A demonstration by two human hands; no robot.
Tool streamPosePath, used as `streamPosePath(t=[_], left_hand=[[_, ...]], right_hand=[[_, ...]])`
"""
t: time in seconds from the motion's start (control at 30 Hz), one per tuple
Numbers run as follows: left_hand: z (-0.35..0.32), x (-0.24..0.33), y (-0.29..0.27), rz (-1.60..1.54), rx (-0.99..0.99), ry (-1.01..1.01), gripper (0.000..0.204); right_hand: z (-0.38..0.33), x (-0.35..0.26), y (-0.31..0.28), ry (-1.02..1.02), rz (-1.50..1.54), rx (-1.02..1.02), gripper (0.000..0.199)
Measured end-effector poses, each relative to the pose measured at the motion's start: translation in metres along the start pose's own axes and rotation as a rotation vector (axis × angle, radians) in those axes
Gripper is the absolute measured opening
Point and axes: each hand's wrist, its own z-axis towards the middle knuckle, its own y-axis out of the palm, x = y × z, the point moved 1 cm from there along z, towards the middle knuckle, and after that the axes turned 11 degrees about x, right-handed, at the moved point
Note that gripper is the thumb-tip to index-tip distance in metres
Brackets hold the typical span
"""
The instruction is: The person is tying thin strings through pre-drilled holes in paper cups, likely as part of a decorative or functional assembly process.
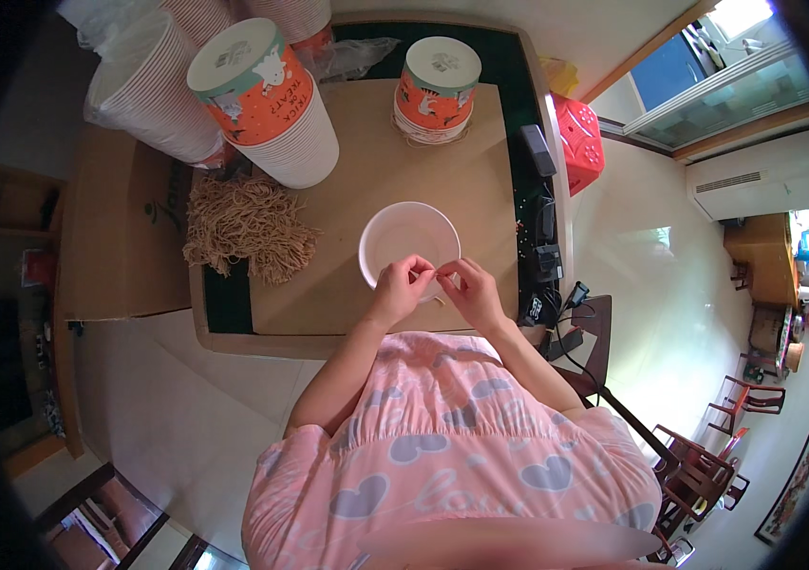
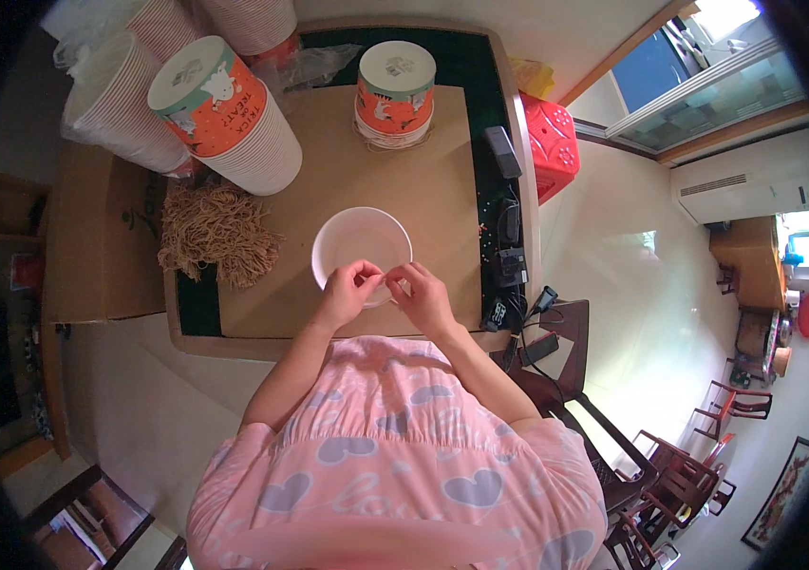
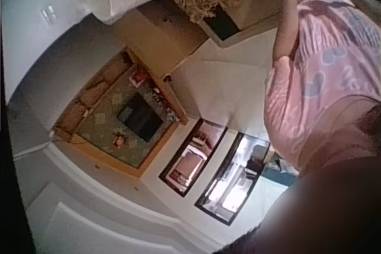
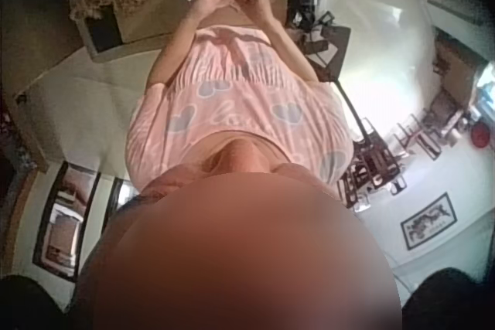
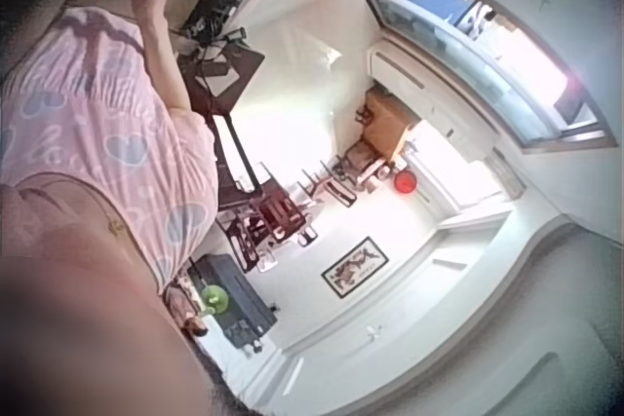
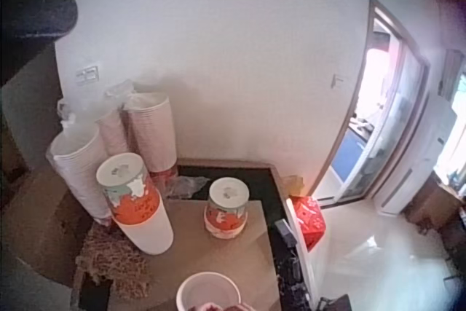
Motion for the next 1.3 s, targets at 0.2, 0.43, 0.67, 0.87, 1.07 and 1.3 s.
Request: streamPosePath(t=[0.2, 0.43, 0.67, 0.87, 1.07, 1.3], left_hand=[[0.003, -0.008, 0.002, -0.052, 0.05, -0.001, 0.011], [0.003, -0.009, -0.001, -0.102, 0.042, -0.03, 0.016], [-0.002, 0.014, 0.0, 0.044, -0.042, -0.01, 0.023], [-0.001, 0.014, 0.002, 0.087, 0.003, 0.007, 0.015], [0.003, -0.001, 0.0, 0.042, -0.08, -0.079, 0.013], [0.002, 0.001, -0.003, 0.064, -0.033, -0.027, 0.015]], right_hand=[[0.0, 0.007, 0.003, 0.036, 0.024, -0.013, 0.013], [0.002, 0.003, 0.001, 0.082, -0.003, -0.011, 0.011], [0.0, 0.008, 0.002, 0.098, -0.001, 0.002, 0.015], [0.0, 0.007, 0.005, -0.033, 0.007, 0.038, 0.018], [0.002, -0.001, 0.001, 0.056, -0.053, -0.02, 0.013], [0.001, 0.006, 0.0, -0.011, -0.05, 0.015, 0.008]])
